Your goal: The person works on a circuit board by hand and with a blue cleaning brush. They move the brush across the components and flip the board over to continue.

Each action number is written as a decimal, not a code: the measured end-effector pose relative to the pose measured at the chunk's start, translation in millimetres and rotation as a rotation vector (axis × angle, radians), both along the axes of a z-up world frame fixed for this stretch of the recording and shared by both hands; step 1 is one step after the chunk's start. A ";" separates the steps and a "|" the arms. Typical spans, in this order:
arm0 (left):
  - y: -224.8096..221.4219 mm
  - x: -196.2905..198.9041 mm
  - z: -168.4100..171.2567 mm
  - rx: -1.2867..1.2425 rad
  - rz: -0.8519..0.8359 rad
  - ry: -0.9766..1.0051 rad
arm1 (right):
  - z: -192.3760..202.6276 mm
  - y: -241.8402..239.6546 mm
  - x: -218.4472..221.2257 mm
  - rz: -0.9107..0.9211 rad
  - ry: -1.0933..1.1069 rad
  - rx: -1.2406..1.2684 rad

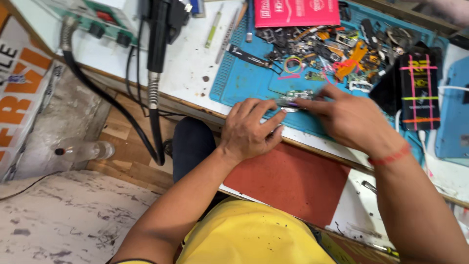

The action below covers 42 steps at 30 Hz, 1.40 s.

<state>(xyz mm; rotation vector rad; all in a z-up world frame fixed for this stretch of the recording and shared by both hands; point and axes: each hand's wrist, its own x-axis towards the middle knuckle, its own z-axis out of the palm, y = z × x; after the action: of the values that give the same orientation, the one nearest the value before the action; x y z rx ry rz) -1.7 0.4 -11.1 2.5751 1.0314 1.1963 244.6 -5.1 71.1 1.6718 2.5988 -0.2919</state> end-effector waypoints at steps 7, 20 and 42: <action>5.1 -1.7 1.8 0.017 -0.006 -0.004 | 16.0 12.5 20.2 0.029 -0.106 -0.012; 4.0 -1.9 -1.0 -0.002 -0.044 -0.025 | 0.4 -1.3 12.1 -0.003 -0.052 0.009; 4.6 -0.6 2.8 0.015 -0.011 -0.018 | -3.7 -29.5 -4.9 -0.151 -0.022 0.088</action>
<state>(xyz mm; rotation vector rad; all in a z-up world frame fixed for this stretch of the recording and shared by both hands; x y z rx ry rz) -2.4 5.0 -8.4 2.5733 1.0070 1.2269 239.7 -34.6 67.4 1.8929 2.5083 -0.1650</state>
